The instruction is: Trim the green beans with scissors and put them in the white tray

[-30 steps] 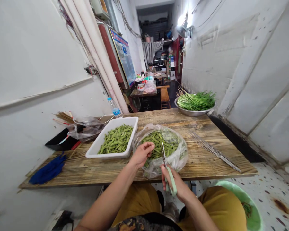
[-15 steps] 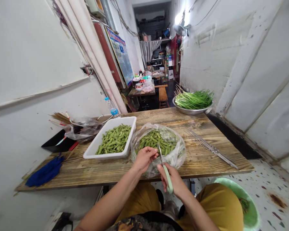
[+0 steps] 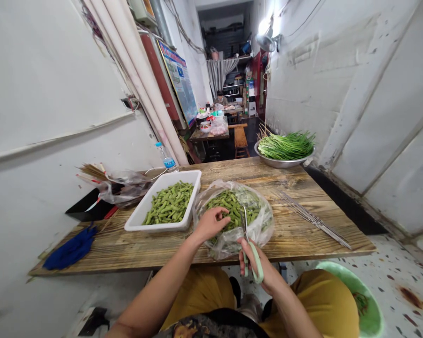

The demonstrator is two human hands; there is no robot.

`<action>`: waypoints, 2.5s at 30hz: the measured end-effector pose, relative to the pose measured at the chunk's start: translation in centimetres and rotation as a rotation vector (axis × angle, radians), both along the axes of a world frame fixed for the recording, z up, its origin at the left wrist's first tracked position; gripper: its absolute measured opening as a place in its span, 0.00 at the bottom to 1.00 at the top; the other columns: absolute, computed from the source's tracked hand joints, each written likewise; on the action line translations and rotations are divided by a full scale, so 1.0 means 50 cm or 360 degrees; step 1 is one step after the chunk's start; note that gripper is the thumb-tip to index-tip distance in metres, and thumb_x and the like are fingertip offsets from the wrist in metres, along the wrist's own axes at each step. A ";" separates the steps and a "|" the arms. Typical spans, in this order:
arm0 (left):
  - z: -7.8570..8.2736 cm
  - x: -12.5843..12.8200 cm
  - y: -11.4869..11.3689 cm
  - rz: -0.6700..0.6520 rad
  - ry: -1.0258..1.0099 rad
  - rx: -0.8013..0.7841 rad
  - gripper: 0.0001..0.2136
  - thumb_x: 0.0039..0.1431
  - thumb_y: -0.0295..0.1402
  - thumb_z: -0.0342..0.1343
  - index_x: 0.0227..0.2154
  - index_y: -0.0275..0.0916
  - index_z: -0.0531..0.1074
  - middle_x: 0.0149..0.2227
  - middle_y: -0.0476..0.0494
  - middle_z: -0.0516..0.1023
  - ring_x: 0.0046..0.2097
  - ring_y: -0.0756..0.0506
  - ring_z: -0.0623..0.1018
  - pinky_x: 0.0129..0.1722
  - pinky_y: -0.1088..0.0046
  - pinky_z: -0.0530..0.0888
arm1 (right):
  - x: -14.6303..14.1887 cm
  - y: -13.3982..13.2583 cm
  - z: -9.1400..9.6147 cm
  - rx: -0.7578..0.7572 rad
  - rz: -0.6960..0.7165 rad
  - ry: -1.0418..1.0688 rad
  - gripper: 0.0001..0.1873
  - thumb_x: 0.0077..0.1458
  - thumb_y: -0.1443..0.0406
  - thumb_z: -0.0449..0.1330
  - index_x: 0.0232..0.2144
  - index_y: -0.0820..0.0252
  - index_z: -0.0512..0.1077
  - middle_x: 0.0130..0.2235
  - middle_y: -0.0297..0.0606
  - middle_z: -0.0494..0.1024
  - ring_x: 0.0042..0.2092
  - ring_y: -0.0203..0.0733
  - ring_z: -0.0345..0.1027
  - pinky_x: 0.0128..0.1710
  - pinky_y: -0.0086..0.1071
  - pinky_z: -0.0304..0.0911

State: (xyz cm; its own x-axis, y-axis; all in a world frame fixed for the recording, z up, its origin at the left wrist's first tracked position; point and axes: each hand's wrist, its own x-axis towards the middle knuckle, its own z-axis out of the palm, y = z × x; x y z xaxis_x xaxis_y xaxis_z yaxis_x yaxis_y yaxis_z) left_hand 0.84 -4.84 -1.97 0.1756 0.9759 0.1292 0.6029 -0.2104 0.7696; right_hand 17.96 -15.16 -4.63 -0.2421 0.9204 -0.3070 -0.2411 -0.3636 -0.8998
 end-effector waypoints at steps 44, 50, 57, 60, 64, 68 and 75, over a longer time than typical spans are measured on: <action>0.011 0.023 -0.041 -0.0050 -0.1532 -0.0786 0.18 0.36 0.39 0.67 0.28 0.32 0.71 0.26 0.46 0.75 0.18 0.60 0.57 0.18 0.81 0.50 | -0.020 -0.005 0.010 0.0111 0.0100 -0.0234 0.24 0.51 0.43 0.51 0.28 0.57 0.63 0.21 0.27 0.63 0.21 0.33 0.58 0.20 0.27 0.58; 0.001 0.042 -0.055 -0.0028 -0.1291 -0.0670 0.15 0.40 0.41 0.64 0.23 0.33 0.72 0.23 0.47 0.74 0.17 0.59 0.55 0.17 0.80 0.51 | -0.019 0.003 0.018 0.0277 0.0088 -0.0397 0.23 0.52 0.44 0.52 0.32 0.58 0.64 0.20 0.26 0.62 0.20 0.33 0.57 0.19 0.28 0.58; -0.010 0.046 -0.063 -0.0022 -0.0918 -0.0355 0.10 0.45 0.38 0.60 0.22 0.35 0.75 0.22 0.46 0.74 0.24 0.51 0.68 0.25 0.77 0.63 | -0.022 0.006 -0.009 0.0218 0.0090 -0.0384 0.21 0.52 0.45 0.54 0.25 0.57 0.62 0.16 0.23 0.59 0.14 0.30 0.53 0.12 0.26 0.52; -0.008 -0.003 -0.044 0.0102 -0.0778 -0.0120 0.09 0.49 0.36 0.57 0.26 0.36 0.75 0.26 0.45 0.77 0.30 0.49 0.72 0.32 0.75 0.67 | -0.019 0.007 -0.018 0.0135 0.0027 -0.0332 0.21 0.49 0.45 0.56 0.28 0.57 0.63 0.17 0.23 0.60 0.14 0.30 0.53 0.10 0.26 0.53; 0.029 -0.133 0.005 0.0866 -0.0338 0.0479 0.11 0.54 0.35 0.52 0.36 0.37 0.74 0.33 0.42 0.77 0.36 0.45 0.74 0.40 0.69 0.68 | -0.009 0.003 -0.016 0.0123 -0.0042 -0.0254 0.24 0.48 0.45 0.57 0.38 0.57 0.64 0.21 0.24 0.63 0.19 0.32 0.58 0.16 0.26 0.59; 0.066 -0.200 0.030 0.0961 0.0391 0.0745 0.15 0.53 0.30 0.52 0.44 0.36 0.72 0.51 0.34 0.71 0.55 0.36 0.65 0.54 0.56 0.59 | -0.008 -0.004 -0.011 0.0048 -0.0028 -0.0164 0.28 0.48 0.43 0.56 0.41 0.58 0.64 0.25 0.28 0.66 0.24 0.33 0.61 0.23 0.28 0.63; 0.005 -0.076 0.029 0.0145 0.0490 0.0464 0.07 0.51 0.28 0.57 0.33 0.42 0.77 0.37 0.40 0.77 0.46 0.37 0.70 0.53 0.54 0.53 | -0.017 -0.007 -0.015 0.0097 0.0080 -0.0197 0.21 0.52 0.47 0.55 0.34 0.58 0.64 0.24 0.28 0.64 0.22 0.31 0.59 0.19 0.26 0.60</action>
State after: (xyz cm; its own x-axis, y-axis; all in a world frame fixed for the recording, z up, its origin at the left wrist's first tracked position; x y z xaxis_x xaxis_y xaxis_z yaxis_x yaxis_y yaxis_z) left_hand -2.98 -3.40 -1.72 0.1640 0.9196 0.3569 0.8212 -0.3278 0.4671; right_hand 17.13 -15.50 -5.39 -0.2525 0.9259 -0.2811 -0.1097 -0.3160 -0.9424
